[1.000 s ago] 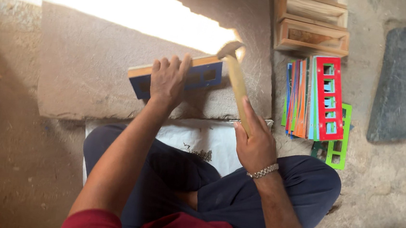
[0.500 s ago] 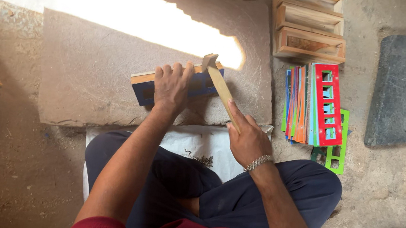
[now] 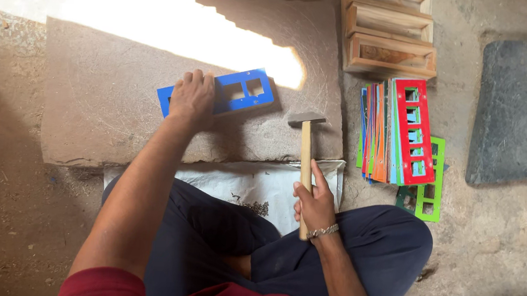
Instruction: The person sits on the floor and uses a hammer to drive nails into colorful plastic frames placed on wooden blocks. They repeatedly pick up nails, position the frames, hammer the nails, and stack the completed frames.
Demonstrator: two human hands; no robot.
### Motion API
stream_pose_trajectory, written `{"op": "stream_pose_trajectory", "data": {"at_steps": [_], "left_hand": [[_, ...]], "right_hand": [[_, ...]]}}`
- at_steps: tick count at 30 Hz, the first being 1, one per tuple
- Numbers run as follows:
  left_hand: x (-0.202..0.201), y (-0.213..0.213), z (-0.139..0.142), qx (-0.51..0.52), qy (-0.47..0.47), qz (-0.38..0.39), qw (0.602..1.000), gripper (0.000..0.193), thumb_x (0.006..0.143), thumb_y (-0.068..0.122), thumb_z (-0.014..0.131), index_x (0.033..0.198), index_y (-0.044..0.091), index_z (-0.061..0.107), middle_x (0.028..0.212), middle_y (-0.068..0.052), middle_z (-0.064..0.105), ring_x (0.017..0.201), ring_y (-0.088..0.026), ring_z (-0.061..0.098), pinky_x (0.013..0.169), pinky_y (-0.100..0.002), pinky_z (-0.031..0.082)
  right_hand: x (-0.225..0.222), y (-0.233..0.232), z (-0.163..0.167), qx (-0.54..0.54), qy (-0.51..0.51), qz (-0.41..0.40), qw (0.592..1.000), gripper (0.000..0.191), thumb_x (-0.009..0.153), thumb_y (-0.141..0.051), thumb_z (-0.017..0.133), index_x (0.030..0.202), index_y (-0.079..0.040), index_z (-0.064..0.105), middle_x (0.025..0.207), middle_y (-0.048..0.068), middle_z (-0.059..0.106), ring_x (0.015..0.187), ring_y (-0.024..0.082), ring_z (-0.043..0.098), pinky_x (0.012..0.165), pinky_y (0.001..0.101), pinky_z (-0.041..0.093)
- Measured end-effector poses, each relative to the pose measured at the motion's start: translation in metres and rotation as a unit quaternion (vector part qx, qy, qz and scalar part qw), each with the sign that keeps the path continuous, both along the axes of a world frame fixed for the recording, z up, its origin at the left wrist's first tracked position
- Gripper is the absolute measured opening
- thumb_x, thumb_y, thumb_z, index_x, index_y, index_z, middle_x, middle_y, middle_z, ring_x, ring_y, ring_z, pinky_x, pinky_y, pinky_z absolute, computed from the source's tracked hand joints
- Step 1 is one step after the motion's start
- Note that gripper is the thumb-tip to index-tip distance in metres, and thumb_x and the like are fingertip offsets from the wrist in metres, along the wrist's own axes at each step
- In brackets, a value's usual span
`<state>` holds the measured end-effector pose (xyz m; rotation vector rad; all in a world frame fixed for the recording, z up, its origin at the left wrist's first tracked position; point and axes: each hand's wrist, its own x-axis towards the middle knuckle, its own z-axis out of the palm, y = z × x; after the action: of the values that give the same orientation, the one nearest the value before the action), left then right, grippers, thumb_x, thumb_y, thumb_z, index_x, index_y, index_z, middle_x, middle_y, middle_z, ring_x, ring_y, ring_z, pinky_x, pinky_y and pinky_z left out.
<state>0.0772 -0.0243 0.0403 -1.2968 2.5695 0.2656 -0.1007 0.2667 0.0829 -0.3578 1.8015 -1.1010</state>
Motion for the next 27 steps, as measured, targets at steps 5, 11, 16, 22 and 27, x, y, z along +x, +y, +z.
{"op": "stream_pose_trajectory", "data": {"at_steps": [5,11,16,22,27], "left_hand": [[0.008,-0.001,0.000,-0.024,0.012,-0.014,1.000,0.078,0.075,0.022,0.085,0.139,0.000,0.046,0.131,-0.019,0.053,0.127,-0.032,0.051,0.110,-0.045,0.043],[-0.003,0.084,0.001,-0.021,0.228,-0.057,0.972,0.059,0.082,0.031,0.082,0.130,0.006,0.059,0.122,-0.017,0.064,0.114,-0.035,0.058,0.097,-0.050,0.046],[-0.016,0.213,-0.051,0.138,0.154,-0.121,0.971,0.023,0.086,0.026,0.072,0.098,0.006,0.068,0.102,-0.017,0.069,0.095,-0.034,0.068,0.081,-0.047,0.057],[-0.020,0.230,-0.067,0.190,0.129,-0.085,0.970,0.020,0.084,0.021,0.073,0.099,0.007,0.070,0.108,-0.015,0.067,0.107,-0.034,0.064,0.086,-0.047,0.054],[-0.015,0.228,-0.059,0.203,0.145,-0.081,0.965,0.016,0.086,0.018,0.069,0.098,0.007,0.070,0.106,-0.014,0.067,0.106,-0.034,0.065,0.089,-0.047,0.054]], "right_hand": [[-0.003,-0.008,-0.008,-0.031,-0.082,-0.044,0.995,0.078,0.094,-0.014,0.064,0.163,-0.022,0.028,0.080,0.005,0.060,0.051,0.008,0.052,0.040,0.0265,0.046],[-0.005,-0.018,-0.011,-0.030,-0.014,-0.015,0.999,0.077,0.094,-0.013,0.063,0.162,-0.023,0.029,0.080,0.006,0.062,0.049,0.008,0.054,0.037,0.0271,0.047],[-0.007,-0.037,-0.025,-0.030,0.126,0.035,0.991,0.077,0.092,-0.013,0.067,0.160,-0.023,0.034,0.083,0.004,0.066,0.047,0.009,0.053,0.035,0.0274,0.047],[0.005,-0.025,-0.031,-0.084,0.152,0.112,0.978,0.072,0.094,-0.014,0.070,0.160,-0.021,0.041,0.086,0.004,0.068,0.049,0.008,0.055,0.040,0.0246,0.048],[0.008,-0.014,-0.018,-0.042,0.058,0.105,0.992,0.076,0.091,-0.014,0.068,0.159,-0.021,0.036,0.078,0.003,0.068,0.046,0.007,0.053,0.035,0.0269,0.044]]}}
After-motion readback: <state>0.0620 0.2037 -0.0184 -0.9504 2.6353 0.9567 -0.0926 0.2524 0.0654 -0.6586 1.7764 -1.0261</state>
